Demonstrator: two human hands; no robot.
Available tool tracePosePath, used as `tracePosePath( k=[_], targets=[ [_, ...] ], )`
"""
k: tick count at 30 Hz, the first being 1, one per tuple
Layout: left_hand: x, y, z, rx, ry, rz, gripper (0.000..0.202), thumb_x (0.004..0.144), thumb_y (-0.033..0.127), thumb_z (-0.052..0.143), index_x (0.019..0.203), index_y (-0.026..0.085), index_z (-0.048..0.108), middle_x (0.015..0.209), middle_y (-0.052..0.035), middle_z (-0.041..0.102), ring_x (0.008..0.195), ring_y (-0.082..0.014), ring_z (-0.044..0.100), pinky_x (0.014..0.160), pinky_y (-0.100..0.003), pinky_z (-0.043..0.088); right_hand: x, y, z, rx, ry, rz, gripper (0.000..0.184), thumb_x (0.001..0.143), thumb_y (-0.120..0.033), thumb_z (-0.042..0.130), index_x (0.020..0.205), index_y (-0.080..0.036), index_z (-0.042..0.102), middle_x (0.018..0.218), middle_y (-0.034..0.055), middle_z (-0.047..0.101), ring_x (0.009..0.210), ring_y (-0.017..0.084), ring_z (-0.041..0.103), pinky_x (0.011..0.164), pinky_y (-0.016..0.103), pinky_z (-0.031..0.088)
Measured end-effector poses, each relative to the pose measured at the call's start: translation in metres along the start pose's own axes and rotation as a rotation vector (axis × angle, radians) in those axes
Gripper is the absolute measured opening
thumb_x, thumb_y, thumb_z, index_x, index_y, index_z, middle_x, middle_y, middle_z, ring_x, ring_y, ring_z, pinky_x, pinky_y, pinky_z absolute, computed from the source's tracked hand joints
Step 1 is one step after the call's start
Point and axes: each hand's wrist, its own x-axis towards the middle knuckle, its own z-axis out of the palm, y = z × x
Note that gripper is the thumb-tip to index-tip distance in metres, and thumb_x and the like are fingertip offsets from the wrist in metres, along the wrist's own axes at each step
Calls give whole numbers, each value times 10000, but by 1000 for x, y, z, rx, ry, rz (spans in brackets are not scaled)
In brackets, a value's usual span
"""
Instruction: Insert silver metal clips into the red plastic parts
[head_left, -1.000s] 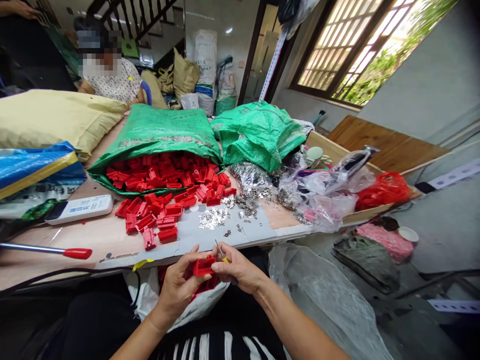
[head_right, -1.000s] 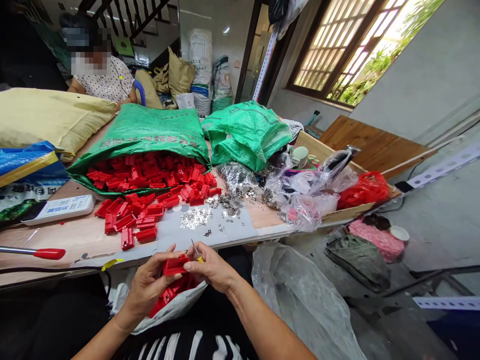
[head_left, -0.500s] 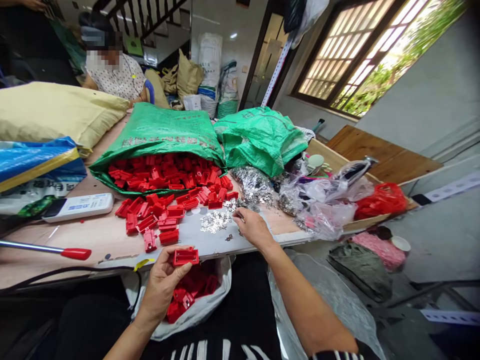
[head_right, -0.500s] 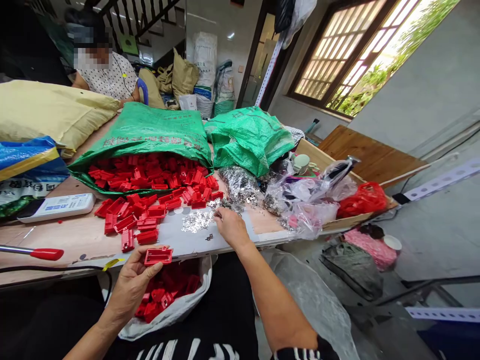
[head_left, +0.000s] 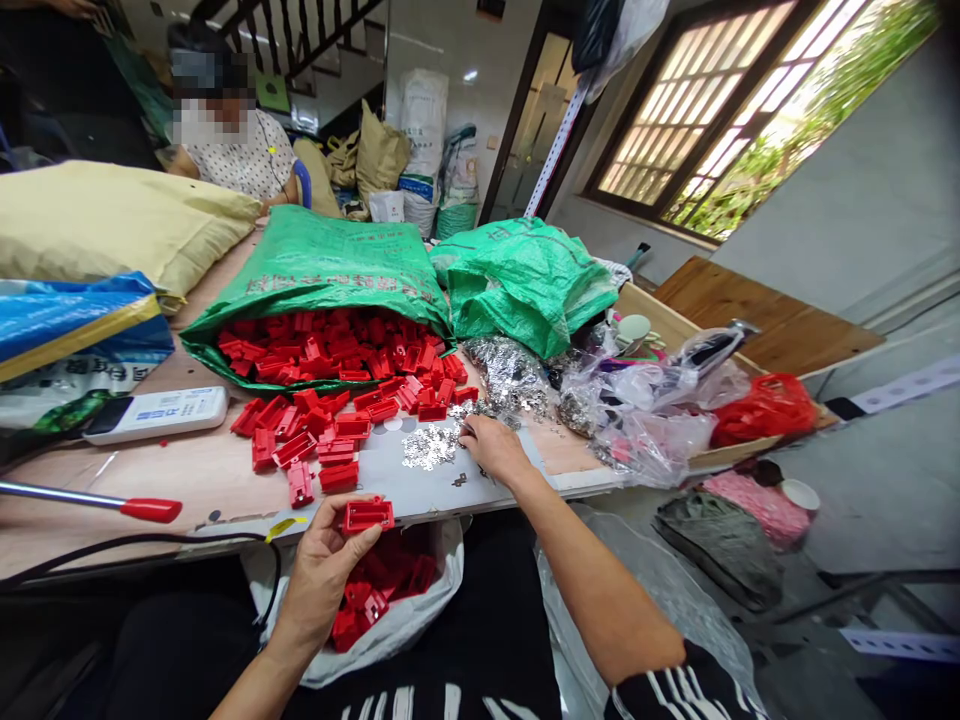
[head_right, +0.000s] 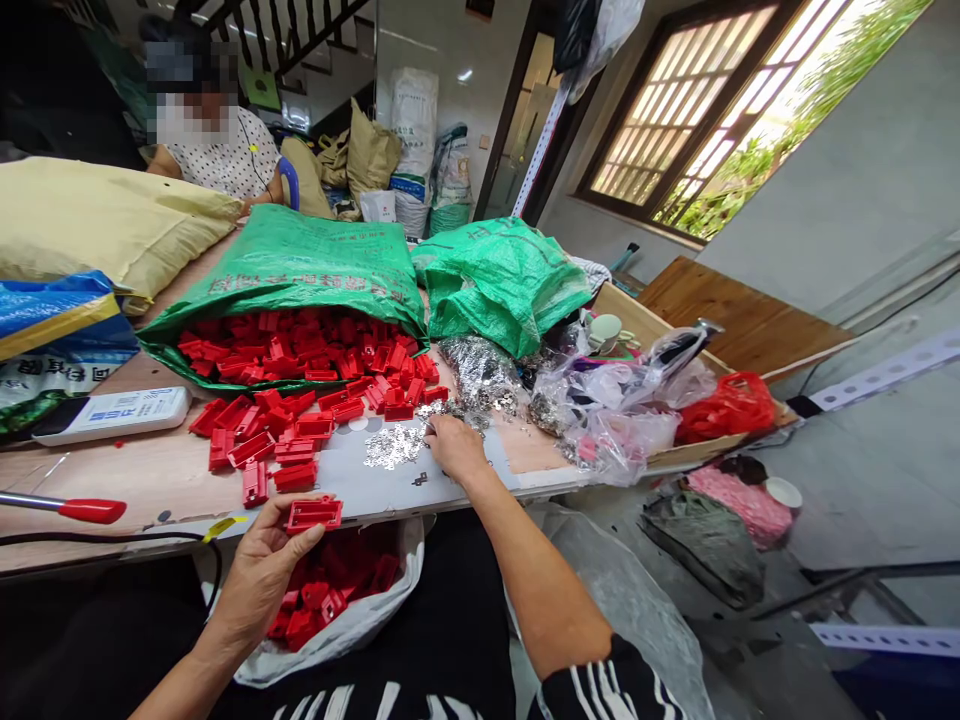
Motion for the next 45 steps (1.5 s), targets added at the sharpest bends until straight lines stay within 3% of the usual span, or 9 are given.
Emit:
tracePosePath(
  k=[6, 10, 12, 18, 23, 32, 36, 40, 45],
  targets=[
    [-2, 2, 1, 101, 11, 34, 356, 741, 288, 729, 1040, 192, 561, 975, -23, 708, 885, -154, 677, 824, -283, 549, -8, 1, -2, 108, 40, -27, 147, 858, -186, 494, 987, -190, 565, 872, 41, 656, 787, 167, 574, 662, 247, 343],
    [-3, 3, 5, 298, 35, 147, 334, 741, 317, 719, 1021, 191, 588, 956, -28, 702, 864, -163, 679, 823, -288, 545, -24, -14, 1, 514, 64, -157, 121, 851, -212, 496, 920, -188, 592, 820, 10, 630, 771, 143, 560, 701, 243, 381],
    [-3, 2, 6, 418, 52, 217, 319, 742, 324, 715, 1011, 193, 602, 949, -31, 698, 846, -169, 680, 810, -291, 546, -34, -28, 5, 711, 8, -188, 98, 830, -251, 534, 818, -188, 609, 730, -11, 586, 702, 129, 532, 661, 237, 388],
    [-3, 0, 7, 693, 66, 413, 264, 768, 293, 687, 1007, 202, 621, 965, -50, 697, 863, -186, 676, 815, -309, 536, -59, -73, 28, 1243, -251, -40, 203, 756, -374, 638, 771, -179, 586, 620, -48, 495, 497, 80, 419, 494, 216, 344],
    [-4, 2, 6, 707, 62, 505, 257, 785, 267, 669, 1030, 208, 613, 990, -58, 701, 899, -191, 683, 822, -307, 546, -66, -84, 42, 1240, -156, -29, 259, 750, -422, 661, 723, -173, 591, 605, -39, 499, 545, 91, 409, 511, 218, 334],
    [-6, 9, 9, 811, 2, 701, 255, 819, 198, 610, 1072, 224, 632, 1047, -74, 717, 988, -207, 677, 901, -335, 538, -73, -85, 37, 1150, -132, -70, 218, 775, -364, 629, 698, -180, 542, 663, -19, 554, 622, 120, 483, 610, 251, 392],
    [-7, 9, 10, 792, -19, 657, 243, 819, 201, 596, 1056, 226, 649, 1060, -80, 717, 1002, -218, 674, 923, -355, 530, -76, -87, 42, 1158, -133, -46, 280, 764, -407, 653, 683, -192, 492, 626, -37, 518, 579, 109, 445, 558, 235, 363],
    [-8, 11, 10, 658, 11, 448, 260, 800, 264, 644, 1054, 211, 622, 971, -56, 727, 850, -186, 703, 807, -306, 567, -76, -86, 37, 1252, -259, -39, 363, 738, -498, 675, 720, -196, 476, 592, -61, 440, 526, 87, 364, 490, 216, 296],
    [-8, 14, 14, 446, -3, 274, 273, 789, 298, 653, 1036, 195, 599, 969, -43, 716, 860, -178, 694, 819, -299, 555, -75, -76, 28, 1268, -260, -93, 336, 819, -527, 575, 807, -205, 481, 685, -47, 434, 538, 87, 361, 494, 223, 302]
  ],
)
